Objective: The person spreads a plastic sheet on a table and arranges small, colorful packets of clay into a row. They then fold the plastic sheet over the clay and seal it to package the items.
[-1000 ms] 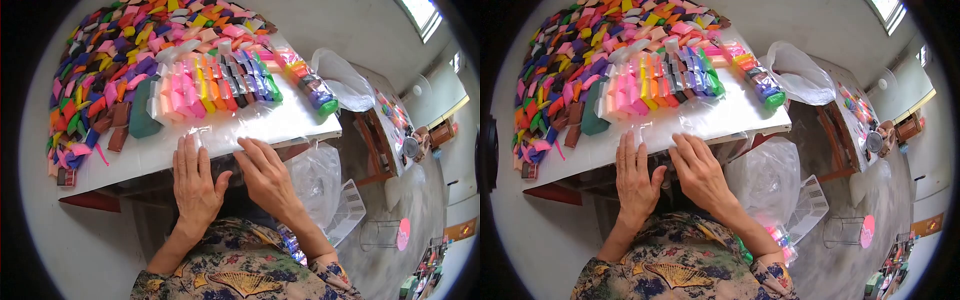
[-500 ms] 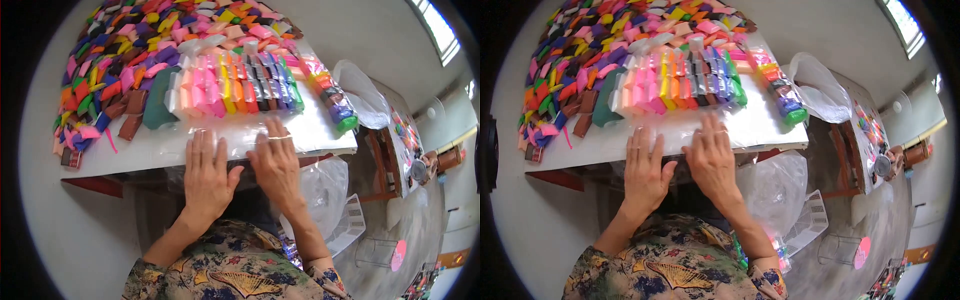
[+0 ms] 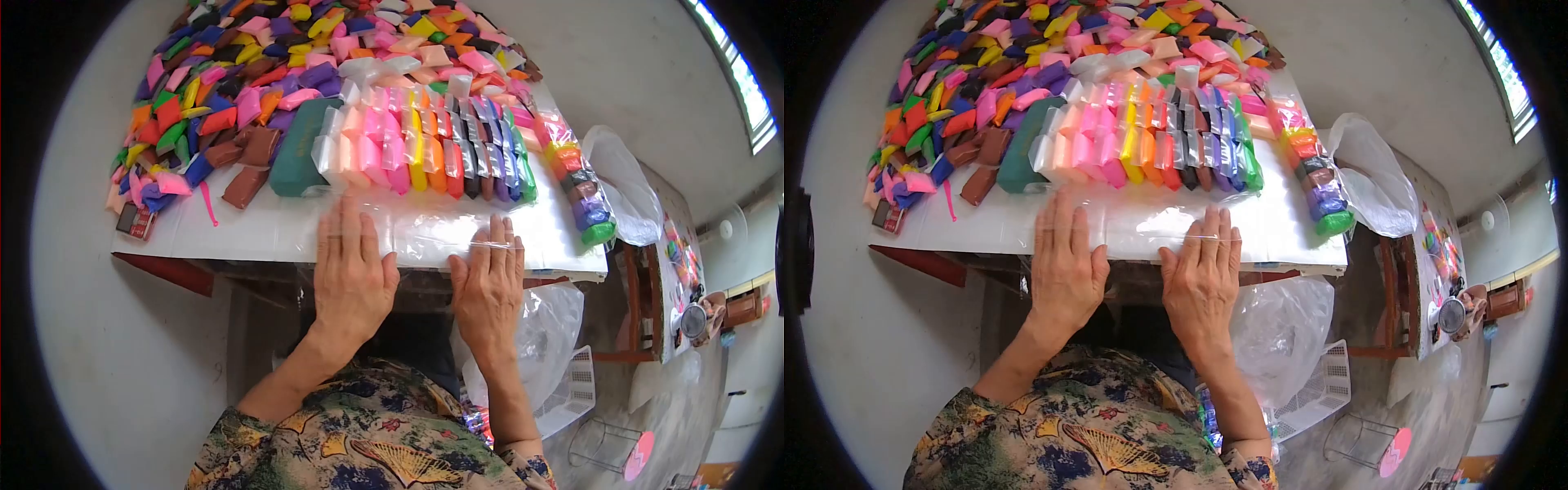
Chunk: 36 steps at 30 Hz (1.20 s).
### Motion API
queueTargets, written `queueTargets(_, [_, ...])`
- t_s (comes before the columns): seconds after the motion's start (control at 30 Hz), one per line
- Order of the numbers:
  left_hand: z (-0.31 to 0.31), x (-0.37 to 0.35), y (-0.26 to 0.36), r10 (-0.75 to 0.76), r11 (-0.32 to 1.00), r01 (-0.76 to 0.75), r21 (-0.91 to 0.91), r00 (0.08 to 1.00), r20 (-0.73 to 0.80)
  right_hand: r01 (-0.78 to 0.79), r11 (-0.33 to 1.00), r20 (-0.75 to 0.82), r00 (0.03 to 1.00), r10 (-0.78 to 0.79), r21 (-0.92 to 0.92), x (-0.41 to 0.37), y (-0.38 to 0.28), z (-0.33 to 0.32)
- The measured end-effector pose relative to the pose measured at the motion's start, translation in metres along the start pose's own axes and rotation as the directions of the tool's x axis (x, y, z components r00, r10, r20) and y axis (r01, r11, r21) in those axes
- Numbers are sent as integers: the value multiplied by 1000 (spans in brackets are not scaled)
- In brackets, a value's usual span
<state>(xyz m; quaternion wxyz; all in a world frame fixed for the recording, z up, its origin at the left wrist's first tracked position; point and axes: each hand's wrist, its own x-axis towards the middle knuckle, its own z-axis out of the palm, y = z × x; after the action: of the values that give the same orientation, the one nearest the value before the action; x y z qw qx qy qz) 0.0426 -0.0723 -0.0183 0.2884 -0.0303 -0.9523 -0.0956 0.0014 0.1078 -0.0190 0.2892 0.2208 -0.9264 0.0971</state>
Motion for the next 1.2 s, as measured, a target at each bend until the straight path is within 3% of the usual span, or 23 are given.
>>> queueTargets(0.1, [-2, -3, -4, -60, 996, 62, 71, 998, -32, -45, 999, -10, 999, 45, -1, 0, 4, -10])
queueTargets(0.23, [0, -7, -6, -135, 991, 136, 15, 989, -57, -154, 988, -8, 988, 155, 21, -10, 0, -6])
queueTargets(0.43, [-5, -1, -2, -80, 986, 81, 145, 997, -14, -188, 978, 28, 981, 191, -91, -7, -7, -10])
queueTargets(0.5, [0, -1, -5, -20, 998, 20, 58, 1000, 0, -150, 982, 44, 987, 156, -116, -5, -9, -9])
queueTargets(0.6, [1, 2, -5, 75, 997, -75, -9, 997, 35, 18, 1000, -26, 999, -18, 20, -2, -6, 3])
queueTargets(0.73, [-5, 5, -1, 65, 997, -68, 38, 995, 74, -142, 969, -53, 986, 156, 202, 3, -3, 7])
queueTargets(0.83, [3, 1, -4, -4, 1000, 4, -10, 998, 61, -227, 970, -44, 972, 231, 81, 3, -2, 1])
queueTargets(0.87, [4, 0, -4, -18, 1000, 18, 3, 999, 40, -229, 972, -90, 968, 234, 56, 4, -3, -1])
queueTargets(0.97, [4, -1, -5, -32, 999, 32, 13, 999, -5, -178, 983, -34, 984, 176, -51, -2, 0, -1])
queueTargets(1.03, [0, 3, -5, -4, 1000, 4, -19, 1000, -8, -136, 990, 3, 991, 136, -29, -1, 0, -3])
queueTargets(1.13, [-4, 5, -5, 26, 991, -31, 132, 999, 43, -113, 993, 35, 993, 113, -17, -1, 4, -3])
queueTargets(1.2, [-4, 2, -7, -81, 994, 78, 78, 996, 35, -146, 989, 35, 989, 147, -18, -7, 9, 2])
